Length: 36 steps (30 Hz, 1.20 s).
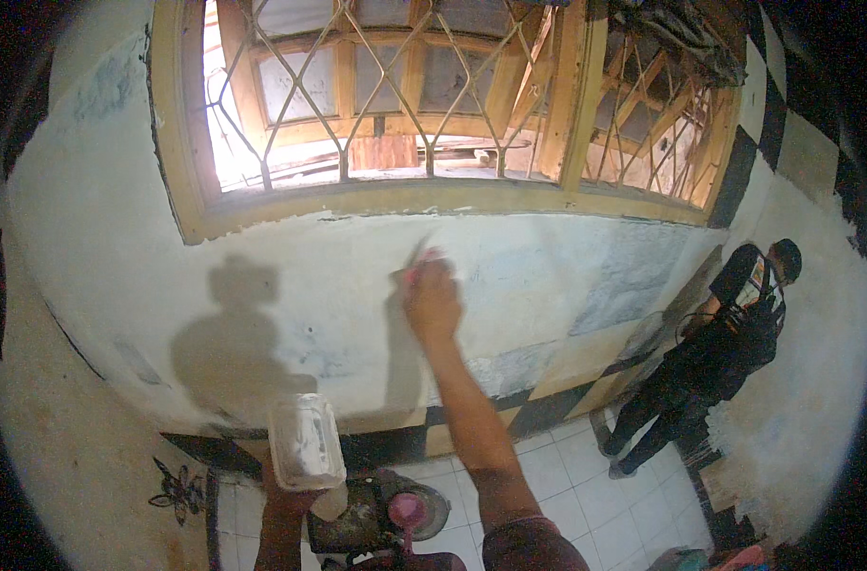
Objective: The person applies patching compound from a plastic container to various spots on a wall using a spatula.
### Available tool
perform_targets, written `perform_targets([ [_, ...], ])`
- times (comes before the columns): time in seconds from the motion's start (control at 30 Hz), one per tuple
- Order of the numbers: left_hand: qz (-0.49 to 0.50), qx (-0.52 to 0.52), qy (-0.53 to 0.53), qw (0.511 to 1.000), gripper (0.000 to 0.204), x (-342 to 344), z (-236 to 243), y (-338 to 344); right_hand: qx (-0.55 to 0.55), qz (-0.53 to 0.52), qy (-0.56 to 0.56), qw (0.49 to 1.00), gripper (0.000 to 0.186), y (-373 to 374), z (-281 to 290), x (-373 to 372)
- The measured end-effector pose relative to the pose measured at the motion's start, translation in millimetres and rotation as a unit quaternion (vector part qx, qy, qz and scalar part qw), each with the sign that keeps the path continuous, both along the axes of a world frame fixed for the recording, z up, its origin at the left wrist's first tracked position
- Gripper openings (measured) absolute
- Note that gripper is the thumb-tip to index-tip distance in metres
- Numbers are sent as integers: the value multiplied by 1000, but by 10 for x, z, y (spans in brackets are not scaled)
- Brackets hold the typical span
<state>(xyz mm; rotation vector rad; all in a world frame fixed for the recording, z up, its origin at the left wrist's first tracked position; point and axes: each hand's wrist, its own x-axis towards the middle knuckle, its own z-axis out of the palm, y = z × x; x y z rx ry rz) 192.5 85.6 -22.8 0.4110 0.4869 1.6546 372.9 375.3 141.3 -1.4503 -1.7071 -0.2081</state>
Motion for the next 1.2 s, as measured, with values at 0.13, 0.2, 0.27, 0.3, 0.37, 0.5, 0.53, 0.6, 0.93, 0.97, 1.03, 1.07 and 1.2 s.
perform_targets([
  [0.13,-23,7,-54,998,71,46,205,-76,65,187,60,978,51,-530,-115,-277],
  [0.2,-25,12,-96,995,65,86,348,-85,161,188,8,969,54,-419,-320,-45],
  [0.27,-25,18,-142,989,60,108,426,-90,227,159,-45,960,56,-183,-443,281],
  [0.3,-29,23,-158,987,59,101,433,-92,246,131,-70,958,56,-64,-457,438],
  [0.37,-65,45,-158,984,60,59,405,-84,270,112,-86,952,57,153,-503,732],
  [0.5,0,-7,-158,987,60,74,416,-147,302,70,-111,944,62,434,-427,980],
  [0.53,-7,-1,-152,988,59,78,442,-160,298,80,-108,945,61,515,-402,1001],
  [0.6,23,17,76,997,61,44,329,-173,279,84,-139,946,61,656,-451,1061],
  [0.93,-14,8,-33,999,63,-68,-13,27,102,50,21,993,51,169,-1221,1601],
  [0.97,-3,11,44,999,60,-10,25,27,128,41,121,983,45,167,-978,1720],
  [1.03,38,6,248,968,55,87,184,12,54,-99,168,979,30,264,-582,1931],
  [1.07,40,12,246,968,54,100,223,2,132,-63,215,966,27,284,-339,1949],
  [1.2,-6,34,-42,998,50,133,287,-44,210,-76,235,946,24,568,135,1986],
])
